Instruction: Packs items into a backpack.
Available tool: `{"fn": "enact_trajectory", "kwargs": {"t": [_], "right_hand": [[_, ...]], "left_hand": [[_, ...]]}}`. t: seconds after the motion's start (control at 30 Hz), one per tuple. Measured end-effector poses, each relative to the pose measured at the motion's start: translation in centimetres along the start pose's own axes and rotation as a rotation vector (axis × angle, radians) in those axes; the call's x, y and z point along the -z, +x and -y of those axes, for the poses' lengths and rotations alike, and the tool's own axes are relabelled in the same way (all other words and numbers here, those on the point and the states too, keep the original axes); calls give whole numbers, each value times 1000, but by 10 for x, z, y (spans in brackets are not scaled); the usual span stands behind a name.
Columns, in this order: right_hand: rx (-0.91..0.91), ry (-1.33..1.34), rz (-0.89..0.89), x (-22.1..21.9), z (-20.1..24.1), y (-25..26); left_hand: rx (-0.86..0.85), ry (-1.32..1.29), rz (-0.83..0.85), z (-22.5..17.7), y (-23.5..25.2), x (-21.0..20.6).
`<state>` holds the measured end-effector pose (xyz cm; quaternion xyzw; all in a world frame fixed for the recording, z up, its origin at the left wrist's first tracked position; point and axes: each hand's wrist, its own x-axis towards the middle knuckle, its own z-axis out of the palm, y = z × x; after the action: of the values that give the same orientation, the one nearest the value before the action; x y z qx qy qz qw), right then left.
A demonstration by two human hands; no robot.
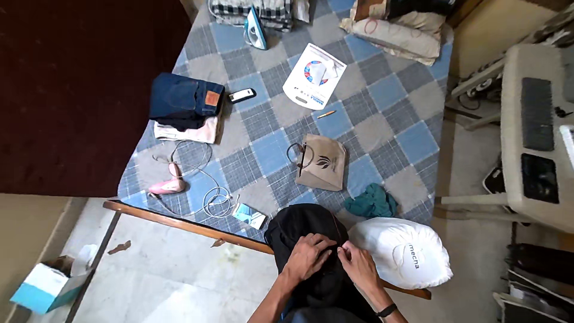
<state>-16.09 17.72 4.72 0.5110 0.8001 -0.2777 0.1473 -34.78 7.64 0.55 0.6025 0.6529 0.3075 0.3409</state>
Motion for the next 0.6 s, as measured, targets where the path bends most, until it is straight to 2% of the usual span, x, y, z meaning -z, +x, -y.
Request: {"fn": "enact_trajectory", "kwargs": {"t": [0.07,0.13,0.23,0.33,0.4,0.5,0.6], "right_hand": [[-2,-14,-1,0,-2,-2],[-25,25,-25,4,-12,-5],[-30,120,-139,11,-21,-15],[20,209,-206,14,-25,-28],[39,244,-211,9,-23,-34],[19,263,-168,-4,-20,-35],[-42,252,-82,-19,-13,-32]], "left_hand": [[89,-74,-248,3,-11,20],[287,-167,-511,35,-28,55],[722,-197,-744,151,-68,101],[1092,-35,-688,284,-104,129],[1184,19,-619,359,-115,141],[1248,-18,-567,429,-101,149],[1319,18,-528,463,-80,139]]}}
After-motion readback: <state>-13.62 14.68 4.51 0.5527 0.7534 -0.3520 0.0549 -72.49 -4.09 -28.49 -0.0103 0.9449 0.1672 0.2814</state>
